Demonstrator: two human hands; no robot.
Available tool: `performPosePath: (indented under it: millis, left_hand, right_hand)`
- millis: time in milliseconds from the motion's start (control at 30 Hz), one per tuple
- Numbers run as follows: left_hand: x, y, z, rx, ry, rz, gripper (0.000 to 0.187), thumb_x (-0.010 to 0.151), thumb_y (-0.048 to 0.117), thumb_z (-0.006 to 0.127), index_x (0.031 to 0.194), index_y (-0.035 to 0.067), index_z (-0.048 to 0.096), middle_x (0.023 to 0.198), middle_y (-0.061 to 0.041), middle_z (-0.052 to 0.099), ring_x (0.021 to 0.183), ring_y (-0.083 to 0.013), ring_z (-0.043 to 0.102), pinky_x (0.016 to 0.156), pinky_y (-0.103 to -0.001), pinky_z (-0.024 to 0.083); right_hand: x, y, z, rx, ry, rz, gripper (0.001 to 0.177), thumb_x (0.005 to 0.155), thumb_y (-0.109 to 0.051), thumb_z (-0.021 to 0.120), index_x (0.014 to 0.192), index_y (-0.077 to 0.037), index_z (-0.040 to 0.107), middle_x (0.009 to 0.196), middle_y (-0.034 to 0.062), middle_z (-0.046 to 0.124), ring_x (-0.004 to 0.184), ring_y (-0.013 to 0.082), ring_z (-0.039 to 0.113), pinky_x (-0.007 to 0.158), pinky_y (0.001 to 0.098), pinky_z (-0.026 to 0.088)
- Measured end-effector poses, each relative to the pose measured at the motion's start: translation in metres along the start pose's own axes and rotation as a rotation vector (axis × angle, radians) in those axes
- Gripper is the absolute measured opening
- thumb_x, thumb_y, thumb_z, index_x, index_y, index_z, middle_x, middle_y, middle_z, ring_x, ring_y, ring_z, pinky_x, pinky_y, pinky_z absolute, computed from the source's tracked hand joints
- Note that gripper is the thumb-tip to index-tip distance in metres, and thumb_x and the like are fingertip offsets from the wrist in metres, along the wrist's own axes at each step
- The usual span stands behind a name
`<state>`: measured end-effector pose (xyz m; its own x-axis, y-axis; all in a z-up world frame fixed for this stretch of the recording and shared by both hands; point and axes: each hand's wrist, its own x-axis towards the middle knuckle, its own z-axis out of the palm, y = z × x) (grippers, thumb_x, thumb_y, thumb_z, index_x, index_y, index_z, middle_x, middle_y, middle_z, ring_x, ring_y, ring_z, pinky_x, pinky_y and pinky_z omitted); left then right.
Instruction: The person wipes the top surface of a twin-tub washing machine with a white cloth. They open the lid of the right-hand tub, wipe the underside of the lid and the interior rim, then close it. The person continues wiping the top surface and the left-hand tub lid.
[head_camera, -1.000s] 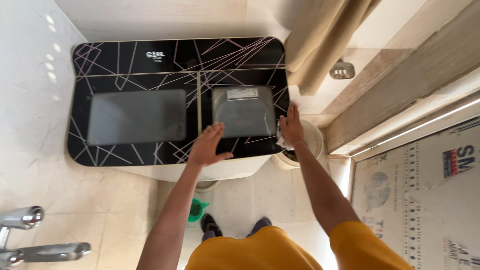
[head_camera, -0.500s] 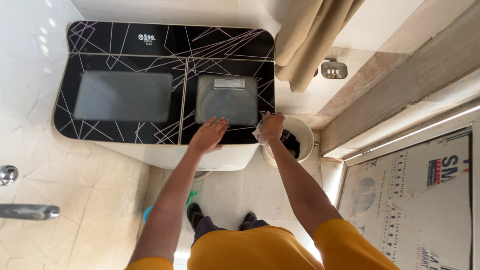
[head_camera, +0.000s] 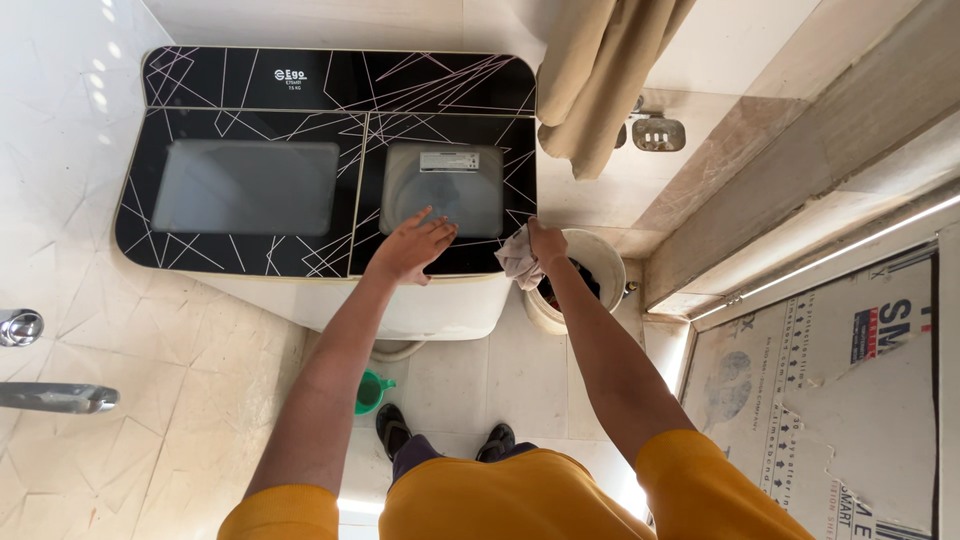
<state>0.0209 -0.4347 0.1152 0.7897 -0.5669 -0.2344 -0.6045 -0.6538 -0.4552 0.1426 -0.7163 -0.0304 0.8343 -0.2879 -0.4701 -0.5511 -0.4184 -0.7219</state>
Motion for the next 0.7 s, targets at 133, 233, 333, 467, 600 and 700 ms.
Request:
performPosePath:
  millis: [133,233,333,467,600,700]
  left_hand:
    - [-0.009,-0.003,-0.006,0.025,0.031,-0.035,0.111,0.072,0.066,0.081,0.157,0.013,0.034,0.161,0.0,0.037,0.15,-0.0172,0.032,0.129,-0.046,0.012]
    - [-0.011,-0.008,-0.018,0.044,0.04,-0.012,0.116,0.07,0.071,0.078,0.158,0.013,0.033,0.162,0.001,0.035,0.151,-0.0167,0.031,0.128,-0.046,0.011]
    - [-0.009,-0.025,-0.032,0.109,0.038,0.053,0.12,0.072,0.084,0.067,0.158,0.009,0.029,0.163,-0.003,0.032,0.15,-0.0197,0.03,0.127,-0.047,0.01]
    - [-0.011,-0.05,-0.052,0.137,0.079,0.101,0.125,0.072,0.094,0.054,0.157,0.005,0.03,0.163,-0.008,0.033,0.15,-0.0208,0.03,0.126,-0.047,0.012]
    - [-0.018,-0.072,-0.072,0.149,0.158,0.077,0.124,0.074,0.097,0.046,0.155,0.004,0.033,0.162,-0.007,0.036,0.15,-0.0185,0.034,0.126,-0.044,0.015]
    - [-0.021,-0.09,-0.085,0.102,0.267,0.032,0.122,0.073,0.096,0.046,0.154,0.004,0.037,0.159,-0.008,0.04,0.147,-0.0168,0.038,0.126,-0.041,0.017]
  right_hand:
    - [-0.006,-0.003,-0.003,0.104,-0.056,0.029,0.072,0.087,-0.058,0.062,0.118,0.006,0.073,0.119,0.0219,0.073,0.104,0.0324,0.072,0.092,0.0414,0.056]
    - [-0.01,-0.008,-0.012,0.162,-0.056,0.035,0.073,0.086,-0.058,0.066,0.12,0.006,0.072,0.12,0.02,0.07,0.104,0.0294,0.069,0.093,0.0381,0.052]
    - [-0.013,-0.014,-0.02,0.268,-0.054,0.015,0.075,0.084,-0.058,0.072,0.121,0.007,0.068,0.123,0.0203,0.065,0.105,0.0291,0.067,0.093,0.0372,0.053]
    - [-0.022,-0.029,-0.035,0.383,-0.105,-0.103,0.07,0.082,-0.052,0.073,0.117,0.009,0.073,0.118,0.022,0.072,0.102,0.0299,0.07,0.091,0.0365,0.053]
    - [-0.05,-0.06,-0.06,0.36,-0.124,-0.087,0.064,0.086,-0.048,0.069,0.113,0.009,0.073,0.113,0.0223,0.073,0.097,0.0288,0.072,0.088,0.0365,0.055]
    - [-0.06,-0.083,-0.071,0.444,-0.147,-0.07,0.053,0.087,-0.041,0.066,0.111,0.006,0.072,0.111,0.0199,0.071,0.092,0.0279,0.071,0.083,0.0375,0.056]
